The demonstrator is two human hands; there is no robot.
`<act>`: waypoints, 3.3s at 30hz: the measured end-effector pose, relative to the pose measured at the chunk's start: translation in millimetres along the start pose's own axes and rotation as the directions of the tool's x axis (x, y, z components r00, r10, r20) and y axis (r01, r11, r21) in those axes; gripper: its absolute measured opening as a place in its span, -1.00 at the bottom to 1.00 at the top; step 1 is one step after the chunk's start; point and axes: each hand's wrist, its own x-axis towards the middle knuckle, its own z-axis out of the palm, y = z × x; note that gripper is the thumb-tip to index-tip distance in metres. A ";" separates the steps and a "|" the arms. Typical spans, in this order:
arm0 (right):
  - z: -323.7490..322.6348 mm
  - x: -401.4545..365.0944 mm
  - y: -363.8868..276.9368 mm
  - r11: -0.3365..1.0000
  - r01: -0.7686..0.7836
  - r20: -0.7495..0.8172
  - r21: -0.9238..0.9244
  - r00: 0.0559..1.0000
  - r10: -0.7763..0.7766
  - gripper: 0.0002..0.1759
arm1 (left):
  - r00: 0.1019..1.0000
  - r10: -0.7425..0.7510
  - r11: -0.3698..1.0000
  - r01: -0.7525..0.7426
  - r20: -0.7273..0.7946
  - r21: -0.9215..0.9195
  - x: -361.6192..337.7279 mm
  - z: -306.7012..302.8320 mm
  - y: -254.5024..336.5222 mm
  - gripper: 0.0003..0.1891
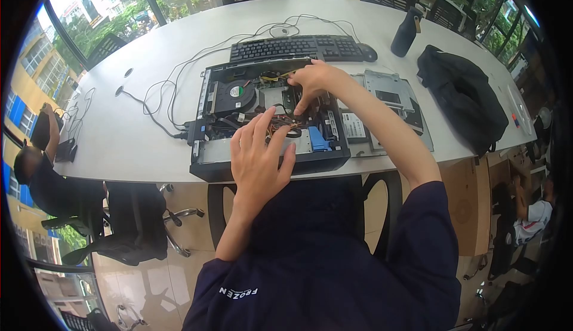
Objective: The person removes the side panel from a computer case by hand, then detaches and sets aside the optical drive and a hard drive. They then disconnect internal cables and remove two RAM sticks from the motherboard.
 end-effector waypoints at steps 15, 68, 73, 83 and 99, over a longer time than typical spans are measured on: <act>-4.8 2.4 -2.3 1.000 -0.008 0.042 -0.010 0.999 0.008 0.32 | 1.000 0.010 1.000 -0.010 -0.025 -0.004 -4.0 1.6 -1.7 -0.69; 32.6 -1.4 5.0 0.994 0.108 -0.394 -0.004 0.913 -0.101 -0.66 | 1.000 0.011 1.000 -0.011 0.001 -0.024 -0.3 -1.1 -0.4 -0.67; 34.5 -8.9 1.4 0.992 0.124 -0.436 0.011 0.894 -0.107 -0.60 | 1.000 0.018 1.000 -0.018 -0.001 -0.020 -2.1 -1.5 1.0 -0.67; 28.9 2.8 4.7 0.921 0.158 -0.544 0.356 0.836 0.067 -0.64 | 1.000 0.029 1.000 -0.029 0.003 -0.006 0.1 1.3 0.4 -0.68; 23.3 10.9 -8.4 0.967 0.019 -0.445 0.253 0.890 0.099 -0.79 | 1.000 0.029 1.000 -0.029 0.004 0.004 1.1 0.9 0.9 -0.71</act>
